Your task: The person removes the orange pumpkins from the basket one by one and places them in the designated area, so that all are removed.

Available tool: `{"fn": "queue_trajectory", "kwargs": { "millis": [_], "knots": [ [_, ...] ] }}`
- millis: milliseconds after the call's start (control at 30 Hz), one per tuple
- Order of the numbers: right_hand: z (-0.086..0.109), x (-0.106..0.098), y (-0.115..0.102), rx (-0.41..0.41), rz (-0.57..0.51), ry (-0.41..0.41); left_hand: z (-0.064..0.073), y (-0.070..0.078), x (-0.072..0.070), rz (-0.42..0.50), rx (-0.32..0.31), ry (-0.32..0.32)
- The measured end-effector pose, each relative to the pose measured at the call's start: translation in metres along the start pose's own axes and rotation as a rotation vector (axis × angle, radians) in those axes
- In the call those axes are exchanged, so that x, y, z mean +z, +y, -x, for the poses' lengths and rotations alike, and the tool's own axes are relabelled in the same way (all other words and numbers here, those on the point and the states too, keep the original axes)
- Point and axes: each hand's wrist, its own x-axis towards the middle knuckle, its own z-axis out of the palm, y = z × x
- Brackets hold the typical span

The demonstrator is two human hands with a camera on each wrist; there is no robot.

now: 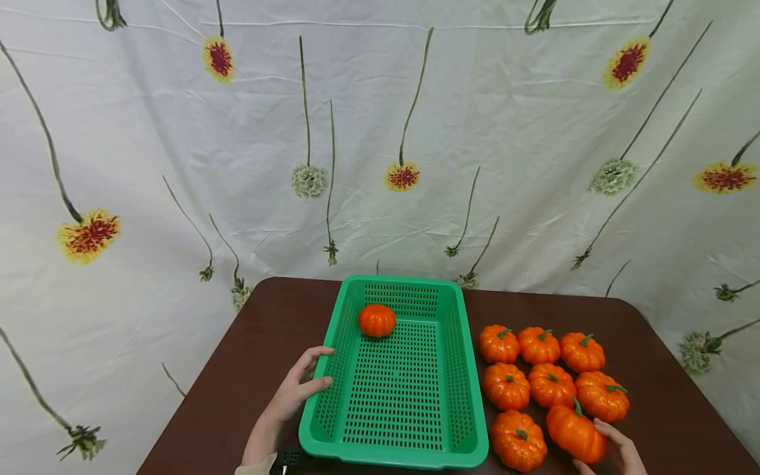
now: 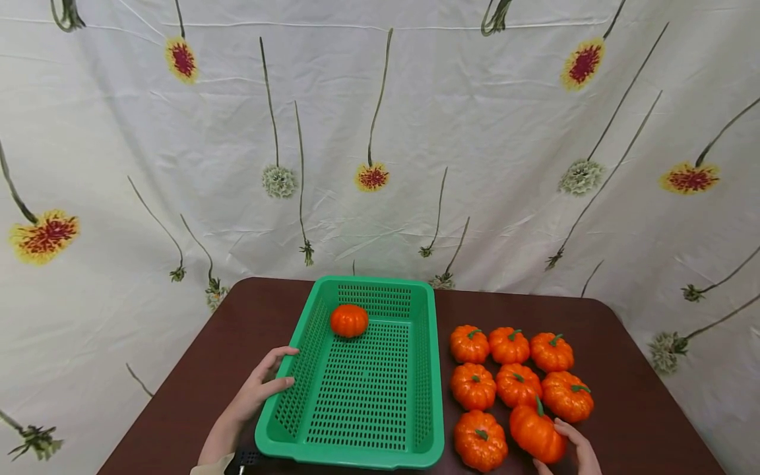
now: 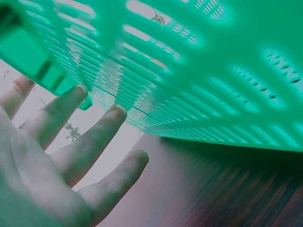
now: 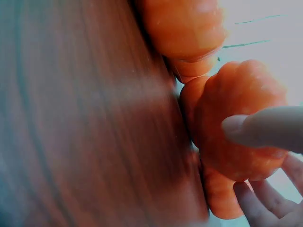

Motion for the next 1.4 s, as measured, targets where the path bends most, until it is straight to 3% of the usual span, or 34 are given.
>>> {"fn": "queue_trajectory", "kwargs": {
  "millis": [167,433,500,600,800,900,967,1033,1133,1233,1400],
  "knots": [
    [0.002,0.0,0.008,-0.059,-0.052,-0.014,0.0,0.0,0.0,0.006,-0.004,0.0],
    [0.012,0.014,-0.003,0.14,-0.033,0.214,0.0,0.0,0.0,-0.013,0.002,0.0],
    [0.012,0.016,-0.003,0.144,-0.031,0.241,-0.001,-0.001,0.0,-0.015,0.004,-0.002],
    [0.012,0.015,0.001,0.086,-0.054,0.229,-0.001,-0.001,-0.001,-0.015,0.008,-0.004],
    [0.006,0.009,0.007,-0.009,-0.154,0.092,-0.001,-0.001,-0.001,-0.022,0.017,-0.006],
    [0.001,0.002,0.0,0.062,-0.019,-0.026,-0.001,-0.002,-0.001,-0.021,0.018,-0.007],
    [-0.008,-0.006,-0.007,0.211,0.072,-0.188,-0.001,-0.002,-0.001,-0.015,0.014,-0.011],
    [-0.025,-0.016,-0.017,0.348,0.167,-0.401,-0.001,-0.001,-0.001,-0.007,0.012,-0.014],
    [-0.059,-0.027,-0.038,0.448,0.225,-0.668,-0.001,-0.001,-0.001,-0.004,0.007,-0.014],
    [-0.089,-0.028,-0.066,0.342,0.21,-0.717,-0.001,-0.001,-0.001,-0.012,0.004,-0.007],
    [-0.123,-0.017,-0.101,0.136,0.123,-0.662,0.0,-0.001,-0.001,-0.007,0.001,-0.007]
  ]
}}
